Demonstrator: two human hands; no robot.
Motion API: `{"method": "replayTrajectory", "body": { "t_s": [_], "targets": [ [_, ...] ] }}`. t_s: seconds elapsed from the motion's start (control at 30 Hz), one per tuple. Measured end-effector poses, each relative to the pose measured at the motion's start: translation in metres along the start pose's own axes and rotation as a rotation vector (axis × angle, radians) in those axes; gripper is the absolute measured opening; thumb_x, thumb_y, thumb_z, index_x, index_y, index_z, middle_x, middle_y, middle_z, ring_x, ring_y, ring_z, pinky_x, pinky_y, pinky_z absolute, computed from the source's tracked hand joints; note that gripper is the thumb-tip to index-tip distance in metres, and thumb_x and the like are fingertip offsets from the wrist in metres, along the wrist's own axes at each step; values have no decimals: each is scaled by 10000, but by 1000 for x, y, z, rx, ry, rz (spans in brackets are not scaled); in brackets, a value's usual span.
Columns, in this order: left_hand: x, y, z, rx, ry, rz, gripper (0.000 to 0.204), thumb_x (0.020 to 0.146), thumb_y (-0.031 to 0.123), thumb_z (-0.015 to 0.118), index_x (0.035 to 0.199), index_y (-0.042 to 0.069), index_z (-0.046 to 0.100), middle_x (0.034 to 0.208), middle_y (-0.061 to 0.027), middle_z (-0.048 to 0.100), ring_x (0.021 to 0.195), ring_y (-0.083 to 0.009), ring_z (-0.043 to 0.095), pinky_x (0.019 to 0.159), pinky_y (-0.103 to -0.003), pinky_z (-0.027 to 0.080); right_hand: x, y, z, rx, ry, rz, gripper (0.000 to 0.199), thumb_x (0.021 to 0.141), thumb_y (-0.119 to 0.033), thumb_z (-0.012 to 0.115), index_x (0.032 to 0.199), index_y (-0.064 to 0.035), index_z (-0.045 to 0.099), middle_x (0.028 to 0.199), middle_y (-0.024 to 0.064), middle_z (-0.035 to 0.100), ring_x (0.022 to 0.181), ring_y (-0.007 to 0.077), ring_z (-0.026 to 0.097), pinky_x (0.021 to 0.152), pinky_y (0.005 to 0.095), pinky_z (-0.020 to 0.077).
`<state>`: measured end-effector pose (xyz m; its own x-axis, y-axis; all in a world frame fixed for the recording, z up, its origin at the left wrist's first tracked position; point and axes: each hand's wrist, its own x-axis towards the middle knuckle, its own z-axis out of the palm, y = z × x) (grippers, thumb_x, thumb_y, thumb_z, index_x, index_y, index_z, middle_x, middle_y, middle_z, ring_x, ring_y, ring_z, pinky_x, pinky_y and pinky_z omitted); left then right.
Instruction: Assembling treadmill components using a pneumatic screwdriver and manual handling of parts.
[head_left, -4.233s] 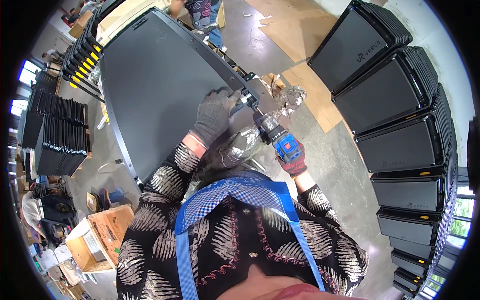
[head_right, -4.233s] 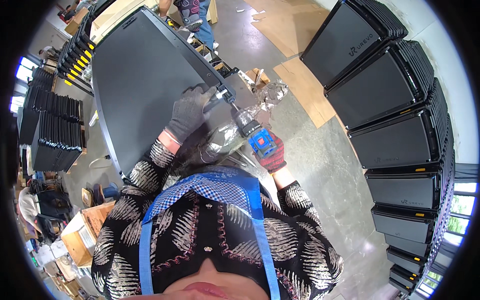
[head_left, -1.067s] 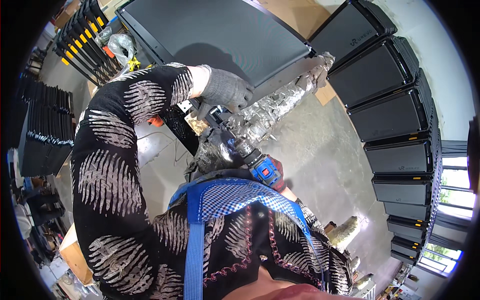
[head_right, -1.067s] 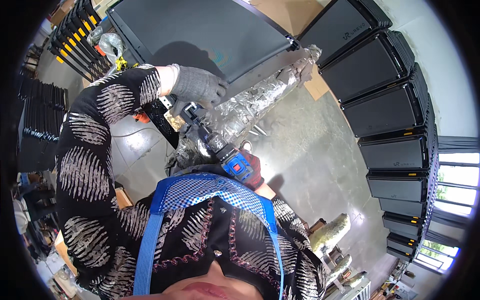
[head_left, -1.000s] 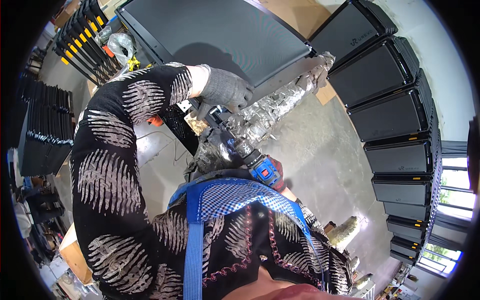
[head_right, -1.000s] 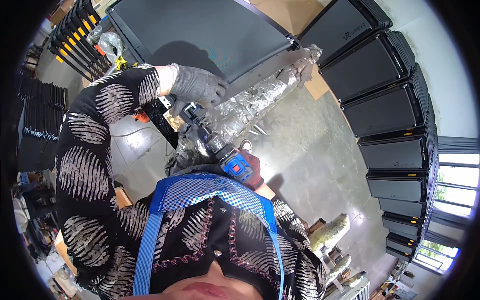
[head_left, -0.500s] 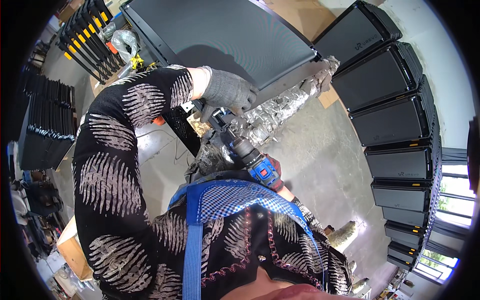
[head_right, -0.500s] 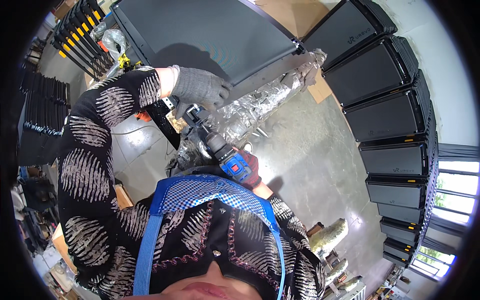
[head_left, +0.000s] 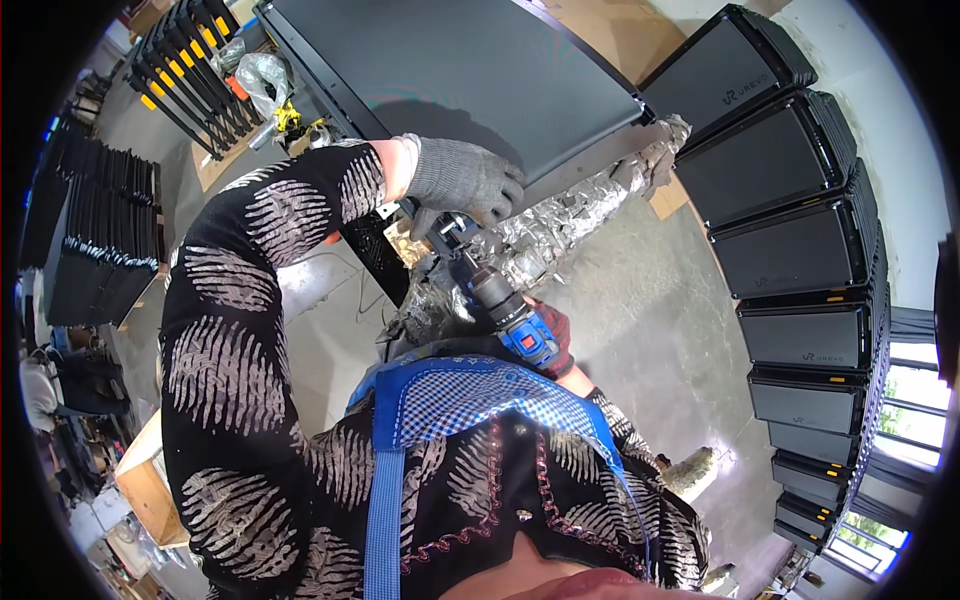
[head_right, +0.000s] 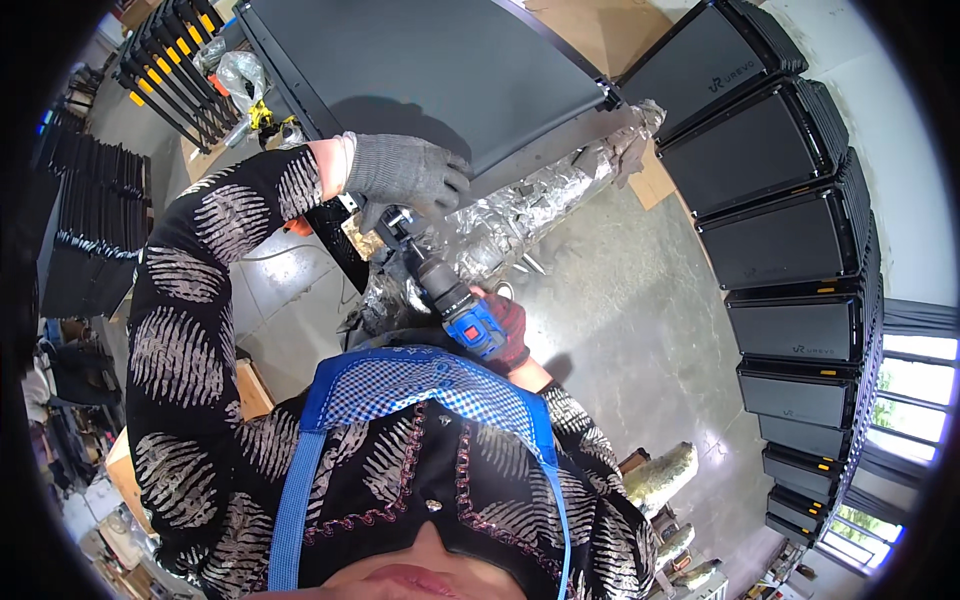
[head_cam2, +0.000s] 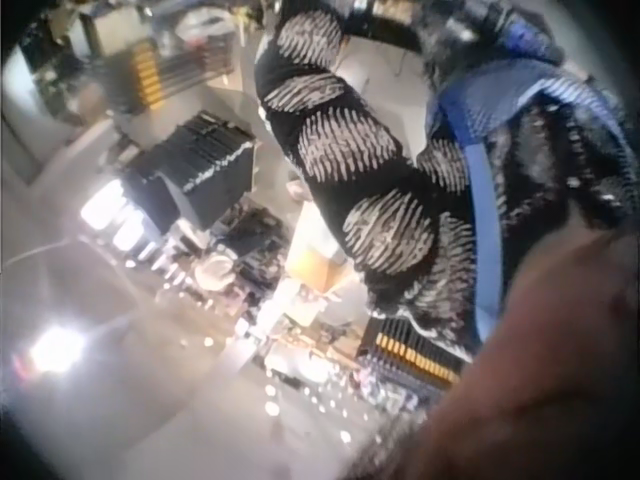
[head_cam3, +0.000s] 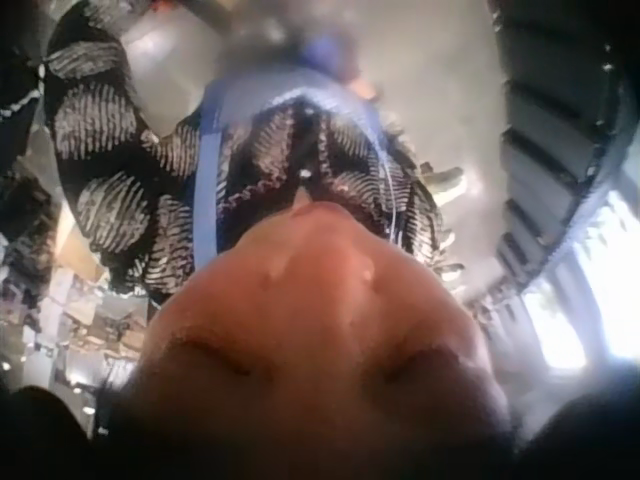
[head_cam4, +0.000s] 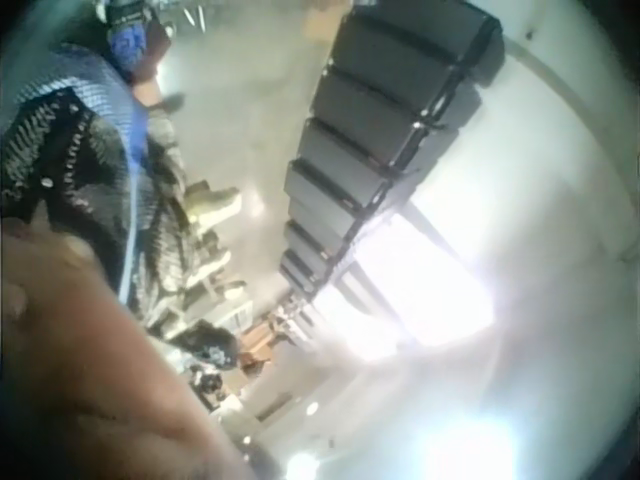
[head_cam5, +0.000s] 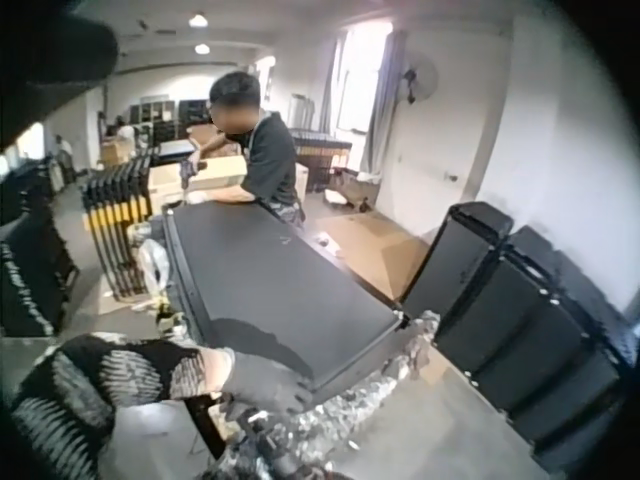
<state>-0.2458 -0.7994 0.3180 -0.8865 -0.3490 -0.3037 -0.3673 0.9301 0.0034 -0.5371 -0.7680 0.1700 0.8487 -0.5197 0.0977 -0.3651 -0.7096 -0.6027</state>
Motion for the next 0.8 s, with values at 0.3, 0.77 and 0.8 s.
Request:
{"method": "replayTrajectory", "body": {
  "t_s": [0.3,0.77,0.8],
  "targets": [
    [-11,38,17,-3,229,-425,940,410,558,739,1212,104,553,1402,-97,412,1347,-288,300,1120,-417,243,39,24,-94,-261,255,-559,460,633,-225,688,1084,-167,623,912,67,633,775,270,611,691,387,492],
    [86,100,26,-113,676,-1626,746,730,489,658,1282,19,480,1370,-171,434,1263,-385,390,1056,-468,302,124,210,-154,760,575,258,229,623,-3,620,843,-64,639,755,60,630,704,230,627,663,327,511],
    [90,97,26,-103,683,-1689,712,730,452,675,1273,28,495,1366,-161,443,1257,-380,398,1052,-465,309,129,218,-156,764,567,252,229,623,-3,620,843,-64,639,755,60,630,704,230,627,663,327,511]
  ]
}}
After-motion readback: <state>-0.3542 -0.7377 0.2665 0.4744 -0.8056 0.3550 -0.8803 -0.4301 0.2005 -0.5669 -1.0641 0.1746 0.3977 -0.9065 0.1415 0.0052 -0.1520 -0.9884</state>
